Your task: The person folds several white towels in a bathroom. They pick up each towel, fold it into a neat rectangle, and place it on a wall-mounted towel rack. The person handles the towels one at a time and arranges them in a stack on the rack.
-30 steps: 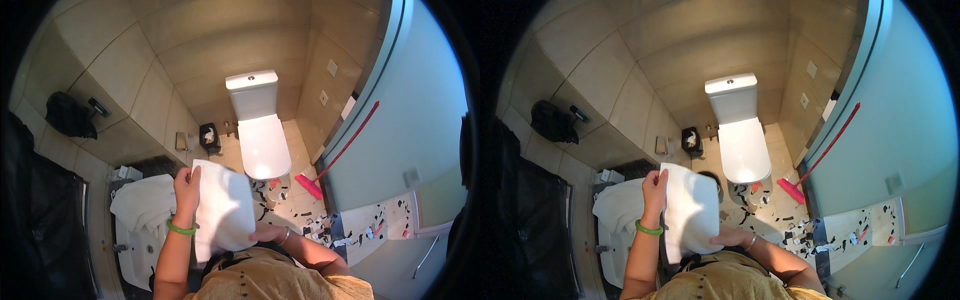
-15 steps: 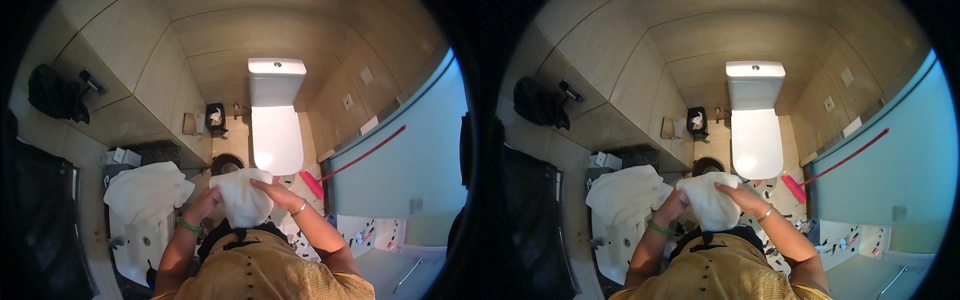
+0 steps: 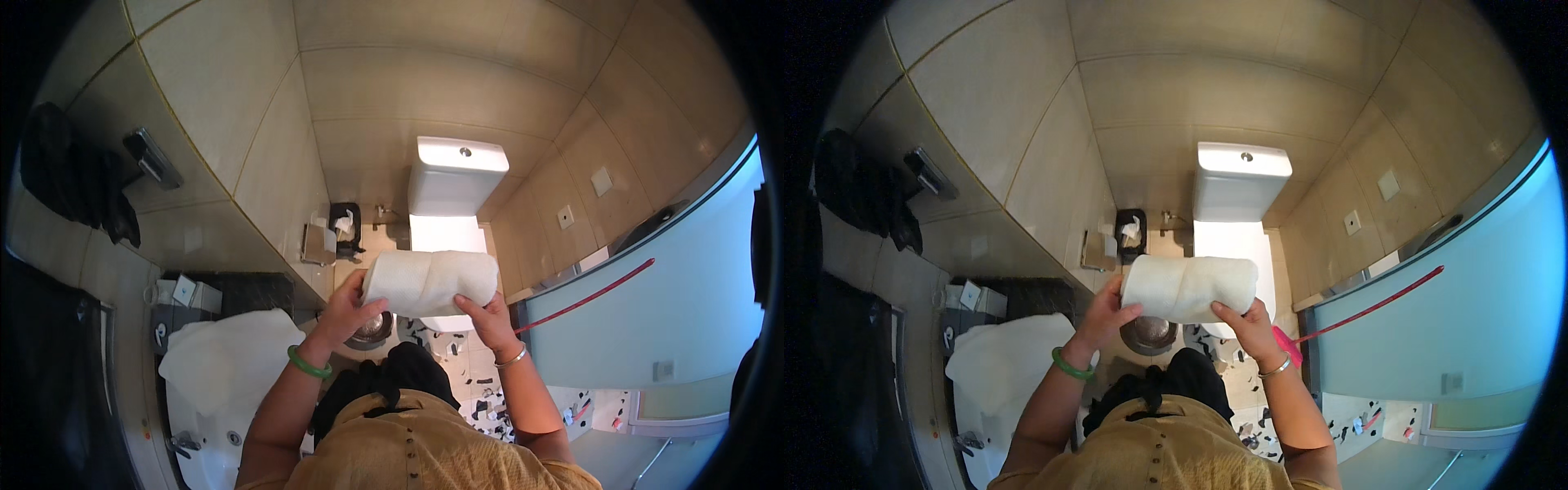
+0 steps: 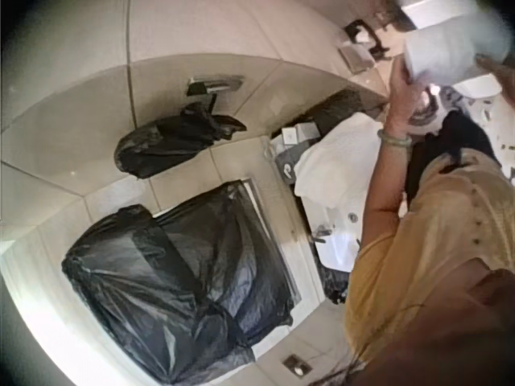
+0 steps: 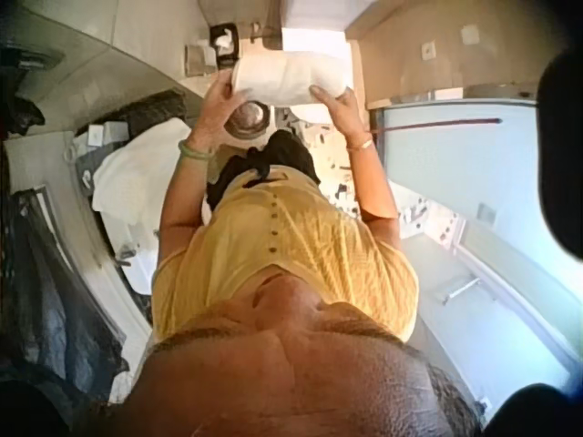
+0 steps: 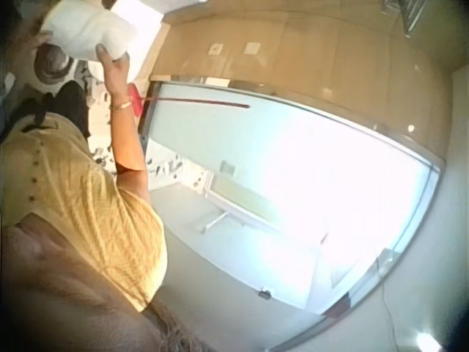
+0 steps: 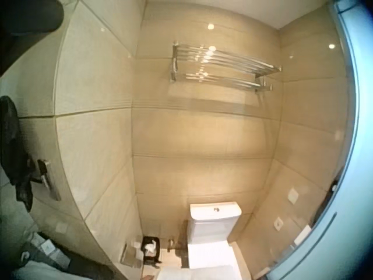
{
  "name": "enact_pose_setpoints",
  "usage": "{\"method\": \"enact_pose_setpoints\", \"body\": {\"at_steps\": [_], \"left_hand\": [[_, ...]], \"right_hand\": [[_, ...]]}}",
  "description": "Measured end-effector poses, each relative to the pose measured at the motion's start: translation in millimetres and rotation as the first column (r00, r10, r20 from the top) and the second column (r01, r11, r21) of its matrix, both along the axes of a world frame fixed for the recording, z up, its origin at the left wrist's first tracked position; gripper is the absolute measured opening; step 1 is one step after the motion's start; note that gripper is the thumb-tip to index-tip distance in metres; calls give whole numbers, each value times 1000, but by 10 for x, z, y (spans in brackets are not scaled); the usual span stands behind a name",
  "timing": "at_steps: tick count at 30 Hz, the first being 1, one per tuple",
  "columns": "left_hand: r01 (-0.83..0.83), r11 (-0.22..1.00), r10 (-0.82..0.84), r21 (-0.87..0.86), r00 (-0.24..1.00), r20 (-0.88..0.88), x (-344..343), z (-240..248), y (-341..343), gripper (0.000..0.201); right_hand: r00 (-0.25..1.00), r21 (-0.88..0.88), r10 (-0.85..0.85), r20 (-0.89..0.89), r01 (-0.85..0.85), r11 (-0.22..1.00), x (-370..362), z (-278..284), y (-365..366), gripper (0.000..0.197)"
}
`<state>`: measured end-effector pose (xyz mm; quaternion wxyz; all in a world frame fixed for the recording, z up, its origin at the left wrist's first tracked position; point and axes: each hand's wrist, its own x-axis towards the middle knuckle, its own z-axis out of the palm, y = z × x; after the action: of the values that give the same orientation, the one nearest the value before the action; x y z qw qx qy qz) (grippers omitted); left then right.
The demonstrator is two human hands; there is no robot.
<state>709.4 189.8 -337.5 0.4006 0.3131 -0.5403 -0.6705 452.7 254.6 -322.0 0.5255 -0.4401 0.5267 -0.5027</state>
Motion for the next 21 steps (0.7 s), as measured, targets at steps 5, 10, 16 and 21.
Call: {"method": "enact_pose_setpoints", "body": {"at_steps": [5, 10, 16, 21], "left_hand": [[-16, 999, 9, 34, 977, 211, -64, 120, -181, 32], [-145, 830, 346, -539, 891, 294, -132, 327, -481, 17], [-204, 321, 621, -925, 782, 43, -379, 1095, -796, 30], [-357, 568, 614, -742, 784, 92, -507, 1654, -1247, 36]], "right_hand": [[1000, 43, -22, -15, 23, 999, 70, 303, -357, 37], [938, -115, -183, -295, 155, 981, -148, 226, -704, 45], [988, -143, -61, -141, 41, 989, -161, 821, -987, 96], [752, -553, -165, -638, -299, 777, -227, 1598, -1241, 89]]}}
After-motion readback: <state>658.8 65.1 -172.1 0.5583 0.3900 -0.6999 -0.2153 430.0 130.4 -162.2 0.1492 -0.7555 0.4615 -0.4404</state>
